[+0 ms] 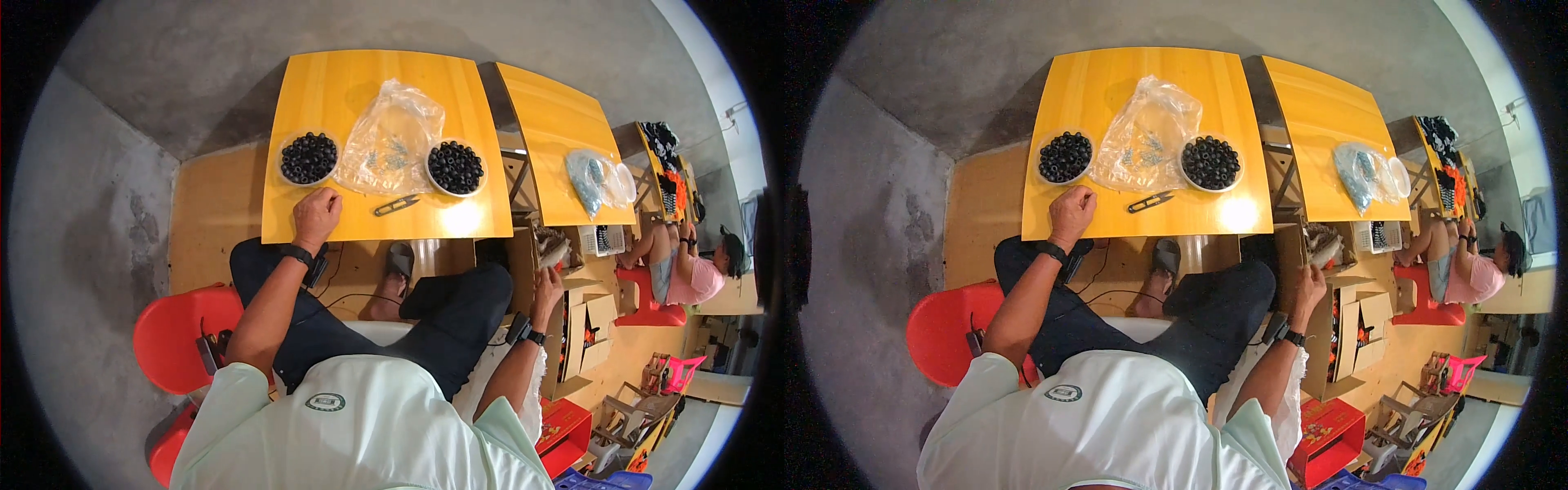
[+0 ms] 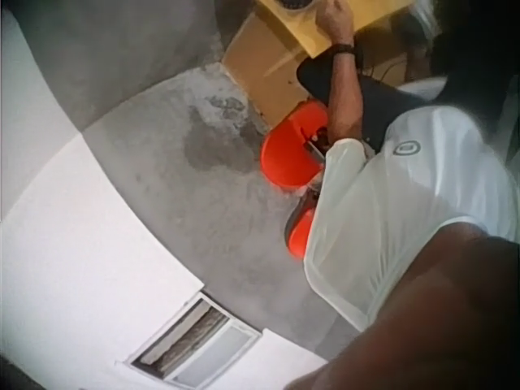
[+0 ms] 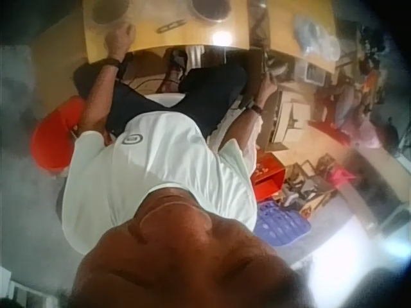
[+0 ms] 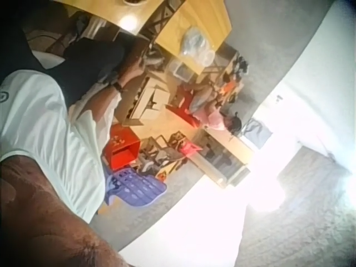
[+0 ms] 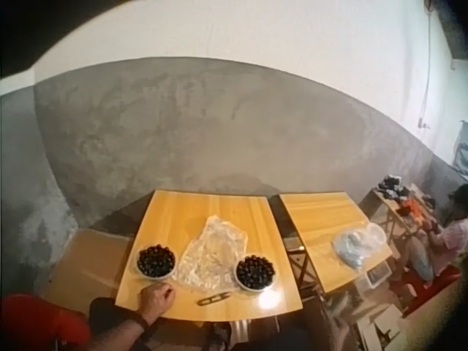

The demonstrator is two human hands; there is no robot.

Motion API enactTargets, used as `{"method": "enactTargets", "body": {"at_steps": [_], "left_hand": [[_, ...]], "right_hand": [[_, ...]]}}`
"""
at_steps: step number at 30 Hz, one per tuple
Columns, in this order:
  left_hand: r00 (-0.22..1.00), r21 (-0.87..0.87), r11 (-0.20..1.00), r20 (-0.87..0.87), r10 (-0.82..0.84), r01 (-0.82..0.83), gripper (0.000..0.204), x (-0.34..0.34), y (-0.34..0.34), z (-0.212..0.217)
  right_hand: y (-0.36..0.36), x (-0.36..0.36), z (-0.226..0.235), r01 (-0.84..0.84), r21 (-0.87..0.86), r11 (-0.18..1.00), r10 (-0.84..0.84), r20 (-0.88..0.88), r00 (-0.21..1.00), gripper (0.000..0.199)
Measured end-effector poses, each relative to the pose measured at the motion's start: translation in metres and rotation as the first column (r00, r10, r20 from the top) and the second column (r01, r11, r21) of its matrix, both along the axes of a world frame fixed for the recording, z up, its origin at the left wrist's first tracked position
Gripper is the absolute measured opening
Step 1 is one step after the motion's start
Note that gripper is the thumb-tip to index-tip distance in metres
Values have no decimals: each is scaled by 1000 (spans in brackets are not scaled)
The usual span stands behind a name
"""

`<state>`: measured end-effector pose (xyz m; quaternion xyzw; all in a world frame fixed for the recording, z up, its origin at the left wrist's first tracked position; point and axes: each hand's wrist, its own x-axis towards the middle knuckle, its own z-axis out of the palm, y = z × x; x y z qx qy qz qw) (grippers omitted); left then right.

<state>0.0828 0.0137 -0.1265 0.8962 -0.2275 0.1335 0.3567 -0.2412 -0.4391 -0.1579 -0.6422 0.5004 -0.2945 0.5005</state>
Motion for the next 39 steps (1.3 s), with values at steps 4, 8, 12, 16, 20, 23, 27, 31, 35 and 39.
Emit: {"method": "enactTargets", "body": {"at_steps": [4, 8, 12, 16, 20, 23, 27, 31, 35, 39], "left_hand": [[1000, -11, 1000, 6, -13, 14, 12, -1, -1, 1], [998, -11, 1000, 61, -12, 13, 11, 1, 3, -4], [999, -42, 999, 28, -20, 21, 10, 0, 0, -3], [1000, -27, 999, 4, -21, 21, 11, -2, -1, 2], [1000, -24, 999, -3, -23, 23, 11, 2, 2, -4], [1000, -16, 1000, 7, -21, 21, 11, 1, 1, 0], [1000, -28, 1000, 23, 14, -14, 12, 2, 10, -7], [1000, -60, 998, 21, -13, 15, 13, 2, -3, -2], [1000, -55, 998, 19, -5, 6, 12, 2, 1, -7], [999, -64, 998, 53, -7, 10, 10, 3, 2, -6]], "right_hand": [[99, 90, 78, -309, -79, 948, 316, 93, 944, 22], [208, 164, 83, -656, -148, 740, 665, 17, 746, 21], [237, 215, 87, -682, -278, 677, 689, -86, 719, 19], [240, 231, 82, -647, -301, 700, 657, -80, 749, 22], [225, 219, 84, -599, -257, 758, 613, -32, 790, 19], [180, 221, 69, -435, -312, 845, 480, 83, 873, 17], [160, 235, 107, -427, -310, 849, 456, 21, 890, 18], [174, 242, 92, -603, -331, 726, 627, -41, 778, 16], [222, 276, 85, -703, -522, 484, 685, -274, 675, 13], [230, 306, 62, -739, -567, 364, 630, -435, 644, 17]]}}
